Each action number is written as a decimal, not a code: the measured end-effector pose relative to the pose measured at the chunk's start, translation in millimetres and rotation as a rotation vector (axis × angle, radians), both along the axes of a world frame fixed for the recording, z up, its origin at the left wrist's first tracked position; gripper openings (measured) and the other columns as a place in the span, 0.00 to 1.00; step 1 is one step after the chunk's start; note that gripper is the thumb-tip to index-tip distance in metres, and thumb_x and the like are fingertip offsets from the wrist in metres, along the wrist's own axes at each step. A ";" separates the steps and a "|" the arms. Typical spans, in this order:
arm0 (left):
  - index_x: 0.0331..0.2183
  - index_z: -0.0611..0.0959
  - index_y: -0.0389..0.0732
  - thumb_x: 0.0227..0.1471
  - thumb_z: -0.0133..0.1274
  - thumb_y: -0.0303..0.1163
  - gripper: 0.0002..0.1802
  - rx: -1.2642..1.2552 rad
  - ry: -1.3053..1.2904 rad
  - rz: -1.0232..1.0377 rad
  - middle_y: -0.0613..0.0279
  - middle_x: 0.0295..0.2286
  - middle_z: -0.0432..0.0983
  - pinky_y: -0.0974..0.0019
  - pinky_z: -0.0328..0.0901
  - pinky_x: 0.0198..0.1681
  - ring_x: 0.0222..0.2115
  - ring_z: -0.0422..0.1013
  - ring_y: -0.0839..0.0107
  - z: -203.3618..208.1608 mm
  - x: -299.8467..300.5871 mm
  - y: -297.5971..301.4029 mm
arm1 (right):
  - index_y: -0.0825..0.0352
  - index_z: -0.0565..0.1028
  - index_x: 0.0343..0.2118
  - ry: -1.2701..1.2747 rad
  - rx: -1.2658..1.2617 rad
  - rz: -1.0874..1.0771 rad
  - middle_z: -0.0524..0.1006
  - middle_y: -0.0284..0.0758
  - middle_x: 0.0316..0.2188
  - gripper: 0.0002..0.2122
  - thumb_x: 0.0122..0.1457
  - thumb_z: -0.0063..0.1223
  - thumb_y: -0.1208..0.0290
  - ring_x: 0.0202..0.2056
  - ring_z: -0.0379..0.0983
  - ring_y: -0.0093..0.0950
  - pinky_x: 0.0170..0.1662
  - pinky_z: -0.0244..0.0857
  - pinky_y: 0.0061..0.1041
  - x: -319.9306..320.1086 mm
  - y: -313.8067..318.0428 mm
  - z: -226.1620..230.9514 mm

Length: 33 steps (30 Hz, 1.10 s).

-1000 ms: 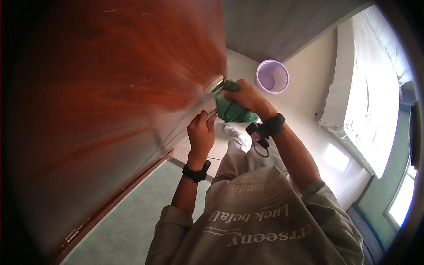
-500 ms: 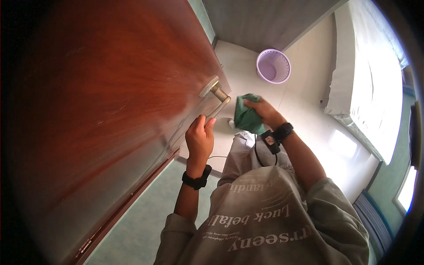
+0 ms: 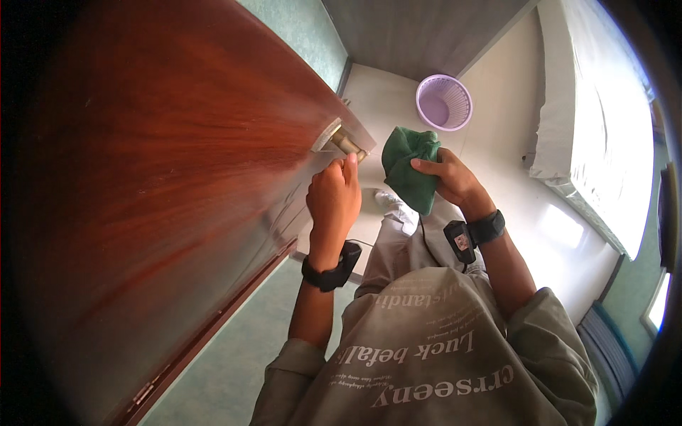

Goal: Clean the door handle and the surrounding area of the door with a cloth.

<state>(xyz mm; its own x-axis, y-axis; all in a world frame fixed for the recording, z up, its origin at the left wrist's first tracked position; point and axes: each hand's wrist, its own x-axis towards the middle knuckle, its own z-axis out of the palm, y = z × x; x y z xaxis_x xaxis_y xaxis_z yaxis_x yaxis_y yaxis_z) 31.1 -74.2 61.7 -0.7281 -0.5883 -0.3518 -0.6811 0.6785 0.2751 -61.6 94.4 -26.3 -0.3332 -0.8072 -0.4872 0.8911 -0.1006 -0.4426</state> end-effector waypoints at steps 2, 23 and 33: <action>0.20 0.80 0.39 0.55 0.32 0.54 0.32 0.018 -0.142 0.153 0.49 0.21 0.75 0.50 0.64 0.33 0.28 0.72 0.47 -4.4 -12.3 -1.6 | 0.80 0.62 0.47 -0.015 -0.012 -0.004 0.72 0.44 0.41 0.21 0.52 0.53 0.74 0.41 0.72 0.32 0.46 0.66 0.28 2.2 -1.5 2.3; 0.28 0.80 0.38 0.57 0.39 0.40 0.19 0.616 0.087 0.453 0.60 0.20 0.76 0.69 0.61 0.23 0.18 0.67 0.74 -13.2 29.4 -36.5 | 0.83 0.67 0.42 0.129 -0.127 0.403 0.74 0.46 0.37 0.20 0.49 0.56 0.74 0.38 0.73 0.34 0.43 0.67 0.28 -50.1 -15.5 8.5; 0.30 0.78 0.34 0.52 0.47 0.36 0.14 0.184 0.326 0.231 0.47 0.26 0.74 0.59 0.64 0.31 0.28 0.70 0.51 -1.3 72.4 -13.9 | 0.72 0.66 0.43 0.967 0.108 0.059 0.75 0.44 0.35 0.16 0.53 0.53 0.74 0.34 0.74 0.31 0.38 0.67 0.29 -35.9 -43.2 72.4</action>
<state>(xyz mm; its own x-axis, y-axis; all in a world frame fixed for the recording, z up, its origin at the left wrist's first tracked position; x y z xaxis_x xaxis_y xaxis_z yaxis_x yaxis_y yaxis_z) 103.5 -88.1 60.4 -0.6752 -0.6976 -0.2397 -0.6669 0.4384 0.6026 -97.5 51.2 46.1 -0.5888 -0.8024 -0.0971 0.1410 0.0164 -0.9899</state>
